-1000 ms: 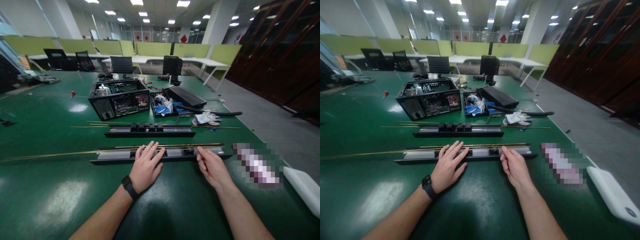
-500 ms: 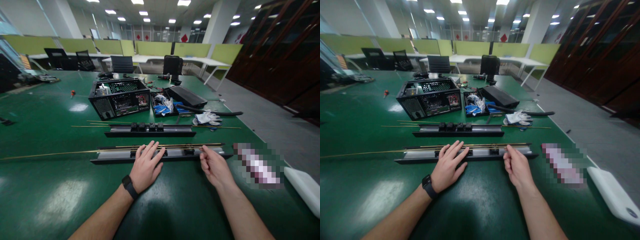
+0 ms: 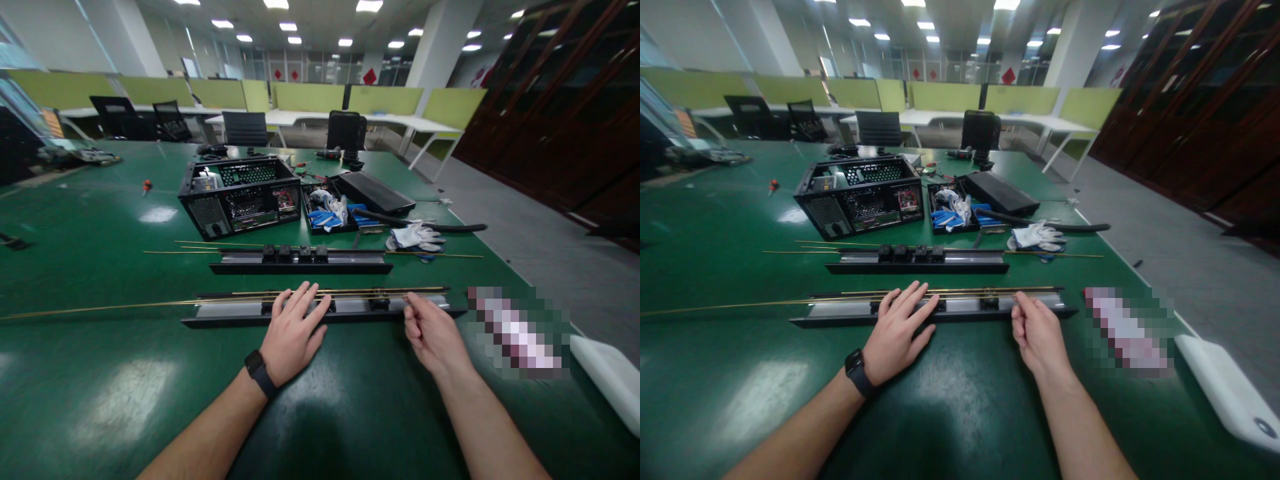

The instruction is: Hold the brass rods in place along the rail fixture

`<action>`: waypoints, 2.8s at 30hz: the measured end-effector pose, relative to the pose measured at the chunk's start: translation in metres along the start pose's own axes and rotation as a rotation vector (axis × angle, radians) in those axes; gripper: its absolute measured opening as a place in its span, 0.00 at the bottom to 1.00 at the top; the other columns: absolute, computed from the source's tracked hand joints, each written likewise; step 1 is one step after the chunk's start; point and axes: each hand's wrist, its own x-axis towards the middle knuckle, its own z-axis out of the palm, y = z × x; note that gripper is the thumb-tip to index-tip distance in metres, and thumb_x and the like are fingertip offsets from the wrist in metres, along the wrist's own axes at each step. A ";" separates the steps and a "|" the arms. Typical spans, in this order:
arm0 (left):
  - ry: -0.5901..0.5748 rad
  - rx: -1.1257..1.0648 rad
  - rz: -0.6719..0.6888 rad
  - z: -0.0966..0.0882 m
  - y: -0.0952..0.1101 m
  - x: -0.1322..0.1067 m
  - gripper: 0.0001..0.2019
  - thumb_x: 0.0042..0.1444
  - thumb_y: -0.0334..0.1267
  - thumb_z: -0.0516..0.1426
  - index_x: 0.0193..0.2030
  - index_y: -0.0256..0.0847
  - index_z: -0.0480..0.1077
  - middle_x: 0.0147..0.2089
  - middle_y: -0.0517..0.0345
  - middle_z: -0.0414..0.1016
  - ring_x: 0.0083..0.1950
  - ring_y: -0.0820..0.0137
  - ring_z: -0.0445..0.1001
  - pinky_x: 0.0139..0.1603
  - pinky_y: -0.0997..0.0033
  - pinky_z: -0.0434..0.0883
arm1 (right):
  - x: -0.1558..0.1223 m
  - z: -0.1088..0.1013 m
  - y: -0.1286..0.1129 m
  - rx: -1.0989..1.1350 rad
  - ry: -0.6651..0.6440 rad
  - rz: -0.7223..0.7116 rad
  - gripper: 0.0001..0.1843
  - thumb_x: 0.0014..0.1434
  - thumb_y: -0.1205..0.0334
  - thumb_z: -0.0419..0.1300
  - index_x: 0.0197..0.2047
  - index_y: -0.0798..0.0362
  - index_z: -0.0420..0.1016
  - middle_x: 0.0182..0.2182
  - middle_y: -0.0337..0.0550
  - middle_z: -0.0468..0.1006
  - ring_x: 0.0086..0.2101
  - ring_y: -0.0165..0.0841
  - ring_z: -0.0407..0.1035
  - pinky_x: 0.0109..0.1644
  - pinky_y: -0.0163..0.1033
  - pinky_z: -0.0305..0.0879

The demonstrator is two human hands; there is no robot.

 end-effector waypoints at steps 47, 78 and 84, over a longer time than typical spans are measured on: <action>0.017 0.009 0.010 0.000 0.000 0.000 0.24 0.66 0.41 0.54 0.68 0.48 0.62 0.72 0.49 0.60 0.74 0.56 0.55 0.70 0.46 0.52 | -0.002 0.003 0.005 -0.057 -0.110 0.020 0.20 0.45 0.53 0.76 0.30 0.56 0.73 0.21 0.35 0.71 0.12 0.18 0.52 0.08 0.24 0.44; 0.010 -0.009 0.002 0.002 -0.001 0.000 0.25 0.65 0.41 0.55 0.69 0.48 0.62 0.72 0.49 0.60 0.74 0.56 0.54 0.71 0.46 0.52 | 0.009 -0.009 -0.003 -0.082 0.094 -0.036 0.21 0.47 0.49 0.74 0.32 0.54 0.71 0.22 0.38 0.74 0.11 0.21 0.55 0.08 0.26 0.43; 0.017 -0.009 0.005 0.001 -0.001 0.000 0.25 0.65 0.40 0.55 0.69 0.49 0.62 0.72 0.49 0.60 0.73 0.55 0.56 0.71 0.45 0.53 | 0.008 -0.009 -0.005 -0.044 0.050 -0.009 0.18 0.46 0.56 0.74 0.30 0.55 0.71 0.20 0.36 0.72 0.11 0.21 0.54 0.08 0.25 0.43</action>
